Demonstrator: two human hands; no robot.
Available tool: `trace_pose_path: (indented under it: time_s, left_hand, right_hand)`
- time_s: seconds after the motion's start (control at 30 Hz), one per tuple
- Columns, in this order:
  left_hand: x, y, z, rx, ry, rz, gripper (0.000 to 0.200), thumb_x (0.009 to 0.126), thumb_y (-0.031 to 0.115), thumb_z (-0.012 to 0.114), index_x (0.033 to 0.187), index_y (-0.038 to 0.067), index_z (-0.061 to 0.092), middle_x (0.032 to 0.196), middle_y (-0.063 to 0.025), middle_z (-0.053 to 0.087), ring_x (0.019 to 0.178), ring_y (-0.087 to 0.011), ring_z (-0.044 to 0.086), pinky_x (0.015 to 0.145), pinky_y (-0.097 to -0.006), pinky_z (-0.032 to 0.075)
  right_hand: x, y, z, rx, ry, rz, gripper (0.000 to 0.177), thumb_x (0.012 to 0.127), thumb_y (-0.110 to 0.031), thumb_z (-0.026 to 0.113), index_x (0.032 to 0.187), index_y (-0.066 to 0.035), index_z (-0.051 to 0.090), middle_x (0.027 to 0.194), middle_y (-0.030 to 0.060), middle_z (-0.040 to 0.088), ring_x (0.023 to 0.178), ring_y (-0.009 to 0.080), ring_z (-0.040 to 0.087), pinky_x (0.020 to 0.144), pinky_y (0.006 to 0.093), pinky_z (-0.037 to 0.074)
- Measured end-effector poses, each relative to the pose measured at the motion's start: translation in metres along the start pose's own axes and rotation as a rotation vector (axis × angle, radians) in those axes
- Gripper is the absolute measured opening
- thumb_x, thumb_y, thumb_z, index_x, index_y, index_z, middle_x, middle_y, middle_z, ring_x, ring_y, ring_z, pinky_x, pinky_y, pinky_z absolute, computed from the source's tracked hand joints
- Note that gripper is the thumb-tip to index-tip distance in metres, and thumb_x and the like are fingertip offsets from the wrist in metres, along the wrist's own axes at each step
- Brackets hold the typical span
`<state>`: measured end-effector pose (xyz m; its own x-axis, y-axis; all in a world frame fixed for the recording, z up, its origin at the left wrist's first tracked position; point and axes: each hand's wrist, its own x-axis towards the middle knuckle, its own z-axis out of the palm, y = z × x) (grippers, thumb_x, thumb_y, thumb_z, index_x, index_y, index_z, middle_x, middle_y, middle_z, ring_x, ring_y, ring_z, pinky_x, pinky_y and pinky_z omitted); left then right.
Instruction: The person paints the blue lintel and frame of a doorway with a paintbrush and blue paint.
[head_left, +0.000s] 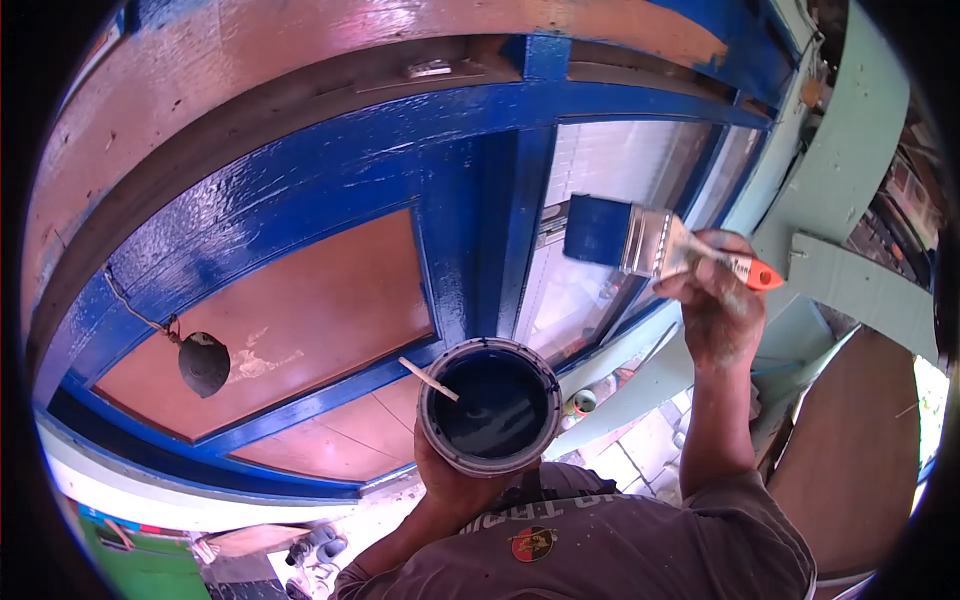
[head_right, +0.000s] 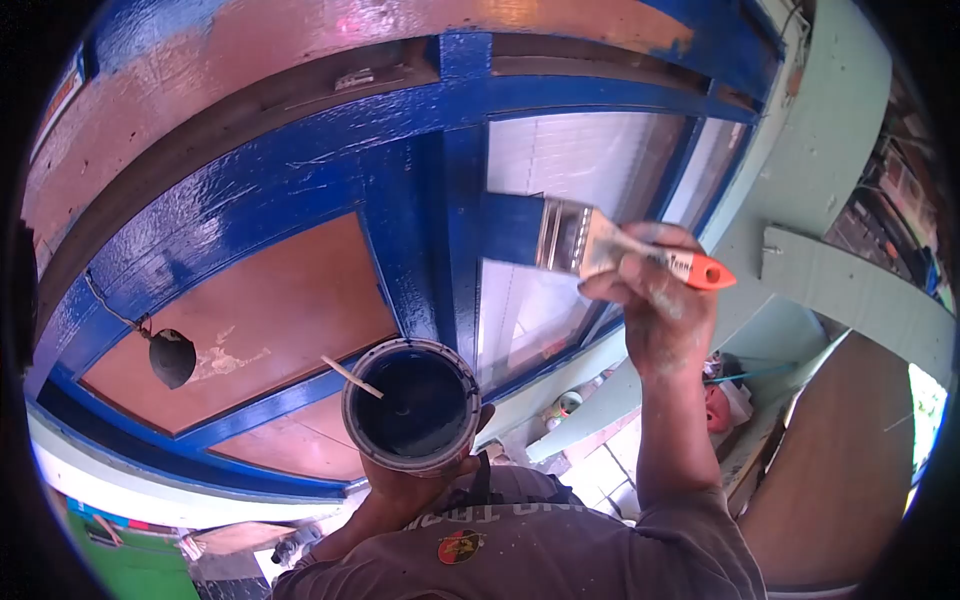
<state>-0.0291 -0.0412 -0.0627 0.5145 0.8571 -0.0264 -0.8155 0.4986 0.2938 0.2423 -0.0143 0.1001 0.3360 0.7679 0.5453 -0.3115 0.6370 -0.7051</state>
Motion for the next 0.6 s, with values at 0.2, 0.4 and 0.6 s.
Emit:
trace_pose_path:
  time_s: [0.2, 0.4, 0.6]
  left_hand:
    - [0.003, 0.003, 0.009, -0.059, -0.015, -0.032, 0.078, 0.096, 0.061, 0.062, 0.157, 0.019, 0.039, 0.147, -0.0158, 0.054, 0.143, -0.0329, 0.046, 0.1, -0.0485, 0.053]
    - [0.009, 0.003, 0.009, -0.069, -0.011, -0.04, 0.078, 0.096, 0.063, 0.059, 0.157, 0.018, 0.039, 0.148, -0.0157, 0.053, 0.143, -0.0335, 0.047, 0.102, -0.0499, 0.052]
    - [0.009, 0.001, 0.006, -0.075, 0.011, -0.055, 0.079, 0.096, 0.065, 0.056, 0.157, 0.018, 0.039, 0.15, -0.0157, 0.052, 0.143, -0.0341, 0.047, 0.103, -0.0513, 0.051]
  right_hand:
    - [0.002, -0.011, 0.008, -0.063, -0.21, -0.085, 0.03, 0.09, -0.004, 0.074, 0.113, 0.011, 0.062, 0.097, 0.0266, 0.071, 0.072, 0.0347, 0.076, 0.064, 0.0402, 0.067]
    - [0.029, -0.032, 0.021, -0.243, -0.465, -0.245, 0.026, 0.088, -0.008, 0.078, 0.106, 0.008, 0.068, 0.099, 0.0176, 0.071, 0.082, 0.0222, 0.071, 0.074, 0.0325, 0.057]
    - [0.045, -0.042, 0.032, -0.48, -0.689, -0.198, 0.027, 0.089, -0.012, 0.074, 0.108, 0.006, 0.066, 0.1, 0.0171, 0.067, 0.086, 0.02, 0.067, 0.076, 0.0307, 0.053]
